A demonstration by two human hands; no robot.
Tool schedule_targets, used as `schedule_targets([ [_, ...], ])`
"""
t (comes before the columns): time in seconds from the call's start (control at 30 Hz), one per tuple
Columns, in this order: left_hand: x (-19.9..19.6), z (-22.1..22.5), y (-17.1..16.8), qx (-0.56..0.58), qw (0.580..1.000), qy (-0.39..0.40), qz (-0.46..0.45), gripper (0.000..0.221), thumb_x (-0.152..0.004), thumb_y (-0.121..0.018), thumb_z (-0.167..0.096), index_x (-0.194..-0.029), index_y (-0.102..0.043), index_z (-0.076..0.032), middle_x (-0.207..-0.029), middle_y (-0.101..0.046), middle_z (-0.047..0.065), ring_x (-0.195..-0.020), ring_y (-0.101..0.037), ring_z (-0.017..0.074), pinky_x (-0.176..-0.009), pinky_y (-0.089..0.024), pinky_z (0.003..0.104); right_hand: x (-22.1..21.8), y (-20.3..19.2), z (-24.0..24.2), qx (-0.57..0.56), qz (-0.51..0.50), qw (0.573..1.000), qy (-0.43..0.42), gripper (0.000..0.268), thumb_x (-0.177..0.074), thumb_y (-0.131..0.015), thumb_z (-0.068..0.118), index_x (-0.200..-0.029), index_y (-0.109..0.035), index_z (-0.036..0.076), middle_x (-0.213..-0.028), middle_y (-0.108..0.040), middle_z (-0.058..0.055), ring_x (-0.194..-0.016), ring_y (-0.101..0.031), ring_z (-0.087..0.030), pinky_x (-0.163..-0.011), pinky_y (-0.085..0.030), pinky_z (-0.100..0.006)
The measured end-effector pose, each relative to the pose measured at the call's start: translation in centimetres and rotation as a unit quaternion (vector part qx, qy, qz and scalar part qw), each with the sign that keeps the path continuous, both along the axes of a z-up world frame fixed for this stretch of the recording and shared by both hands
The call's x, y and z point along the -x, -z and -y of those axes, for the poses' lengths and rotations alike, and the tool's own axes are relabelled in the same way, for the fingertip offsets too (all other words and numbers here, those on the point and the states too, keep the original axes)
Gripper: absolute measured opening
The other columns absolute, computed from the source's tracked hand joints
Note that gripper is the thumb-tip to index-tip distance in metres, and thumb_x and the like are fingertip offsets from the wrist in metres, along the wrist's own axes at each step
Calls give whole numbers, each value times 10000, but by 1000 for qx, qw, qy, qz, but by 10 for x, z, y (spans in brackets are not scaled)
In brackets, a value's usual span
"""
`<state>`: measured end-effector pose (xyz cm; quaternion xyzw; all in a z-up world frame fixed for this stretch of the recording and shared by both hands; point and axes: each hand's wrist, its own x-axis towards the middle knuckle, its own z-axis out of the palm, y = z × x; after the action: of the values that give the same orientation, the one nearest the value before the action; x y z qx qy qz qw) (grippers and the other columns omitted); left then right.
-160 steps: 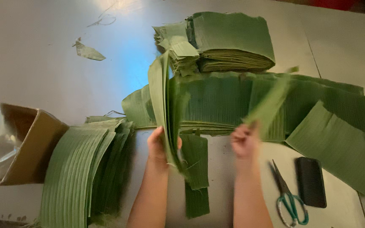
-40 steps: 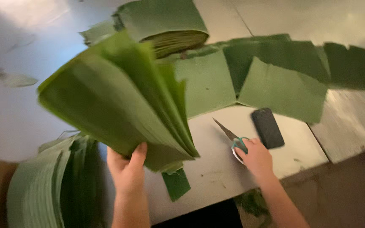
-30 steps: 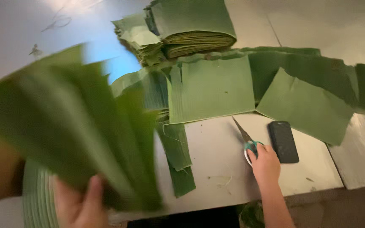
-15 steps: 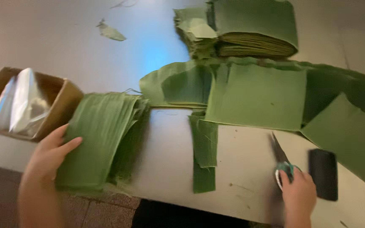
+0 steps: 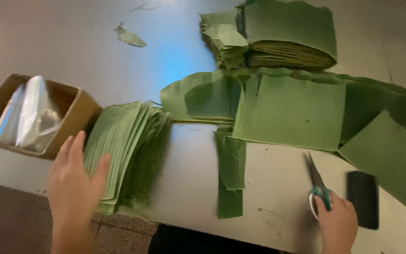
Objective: The person prepares banana leaves by hand and using shears, tearing sections from a larger leaf and trimming them into smaller pieces before stacking them on a table.
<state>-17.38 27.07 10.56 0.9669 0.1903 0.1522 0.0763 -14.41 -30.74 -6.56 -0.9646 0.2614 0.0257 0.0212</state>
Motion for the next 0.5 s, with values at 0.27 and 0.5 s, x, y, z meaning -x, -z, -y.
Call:
schedule_targets([
  [0.27, -41, 153, 27, 174, 931, 316, 62, 648, -813, -803, -256, -1393, -554, -109, -1403, -584, 164, -1328, -508, 387, -1127, -349, 525, -5, -12, -99, -179, 157, 879, -414, 629, -815, -760, 332, -1326, -578, 14, -1372, -583, -192, -1337, -504, -405, -1120, -366, -519],
  [0.5, -68, 221, 101, 147, 855, 457, -198, 880, -755, -864, -351, -1512, -456, -166, -1566, -384, 201, -1458, -296, 451, -1105, -248, 613, 75, 6, -58, -223, 60, 819, -525, 483, -887, -611, 118, -1370, -609, 138, -1443, -602, -76, -1374, -538, -283, -1179, -372, -443],
])
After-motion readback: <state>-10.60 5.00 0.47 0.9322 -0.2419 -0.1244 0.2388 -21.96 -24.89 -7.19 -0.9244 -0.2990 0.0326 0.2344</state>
